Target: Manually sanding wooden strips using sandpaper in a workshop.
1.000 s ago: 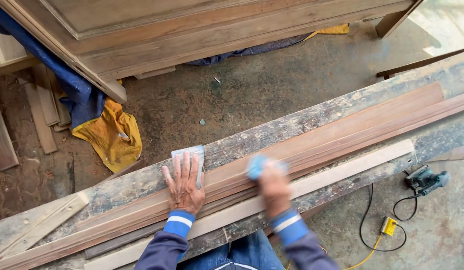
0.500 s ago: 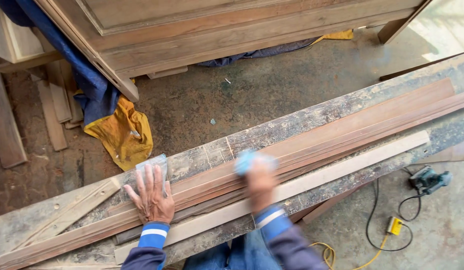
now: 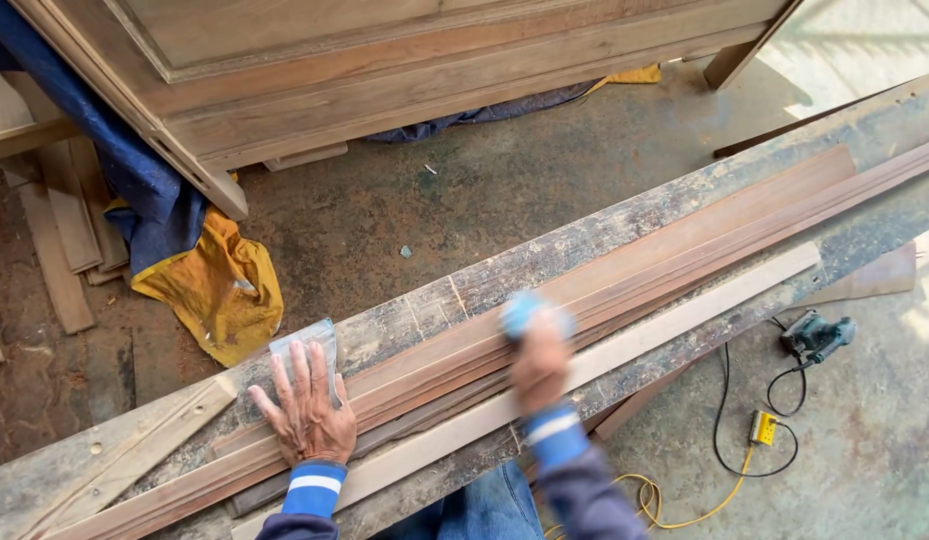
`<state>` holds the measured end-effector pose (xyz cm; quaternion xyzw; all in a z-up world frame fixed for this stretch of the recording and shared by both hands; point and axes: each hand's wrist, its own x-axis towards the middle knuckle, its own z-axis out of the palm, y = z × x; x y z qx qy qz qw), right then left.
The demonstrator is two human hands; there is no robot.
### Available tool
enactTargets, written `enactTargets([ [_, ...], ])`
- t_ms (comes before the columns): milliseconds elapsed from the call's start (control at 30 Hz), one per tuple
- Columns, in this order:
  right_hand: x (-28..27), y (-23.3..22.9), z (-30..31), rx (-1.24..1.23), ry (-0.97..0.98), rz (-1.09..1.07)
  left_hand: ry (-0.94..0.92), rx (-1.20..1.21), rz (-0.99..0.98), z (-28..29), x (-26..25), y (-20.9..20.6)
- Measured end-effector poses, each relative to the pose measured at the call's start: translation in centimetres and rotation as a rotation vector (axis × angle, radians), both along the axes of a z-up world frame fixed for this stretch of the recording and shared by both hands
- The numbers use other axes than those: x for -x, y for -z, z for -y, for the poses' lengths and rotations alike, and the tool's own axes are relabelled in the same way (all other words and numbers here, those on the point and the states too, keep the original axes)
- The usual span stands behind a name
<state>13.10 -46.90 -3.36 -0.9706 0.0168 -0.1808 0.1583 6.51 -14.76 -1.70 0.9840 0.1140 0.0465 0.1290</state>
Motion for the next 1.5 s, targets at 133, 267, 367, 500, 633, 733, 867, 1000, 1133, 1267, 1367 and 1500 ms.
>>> enactTargets([
  [133,4.8,-3.8,-6.2,-0.138,-0.404,0.102,0.01,0.004,-0.006,-0.2,0.3,0.1],
  [267,-1.6,-1.6,5.8,0.078,-0.374,0.182,0.013,-0.008,-0.006,-0.2,0.6,0.6],
  [367,-5.3,-0.8,10.8,0.18,0.038,-0.011,0.02,0.006,0.012,-0.3,0.5,0.6],
  [500,-0.9,-1.2,-1.3,0.052,-0.065,0.095,0.017,0.022,0.02,0.0,0.0,0.0],
  [633,5.0,-2.3,-9.2,-0.084,-0.428,0.129,0.006,0.008,-0.01,0.0,-0.1,-0.5],
  [733,1.7,1.0,-0.3,0.087,-0.38,0.131,0.002,-0.003,-0.02,0.0,-0.1,-0.2],
  [867,-3.6,1.1,9.7,0.146,-0.021,0.031,0.014,-0.023,-0.009,-0.3,0.0,-0.4],
  [1000,1.7,0.0,-3.8,-0.021,-0.038,0.014,0.018,0.011,0.012,0.0,-0.2,-0.3],
  [1133,8.3,1.0,-11.9,-0.078,-0.554,0.079,-0.008,-0.012,0.009,-0.2,0.0,-0.1],
  [1267,1.5,-1.4,-1.4,0.105,-0.447,0.146,-0.015,0.005,0.033,-0.2,0.1,0.0],
  [1367,-2.6,-1.5,5.8,0.024,-0.061,-0.028,-0.006,-0.001,0.027,-0.2,0.3,-0.2],
  [1500,1.5,1.2,-3.7,0.034,-0.004,-0.063,-0.008,0.012,0.036,-0.2,0.2,0.1],
])
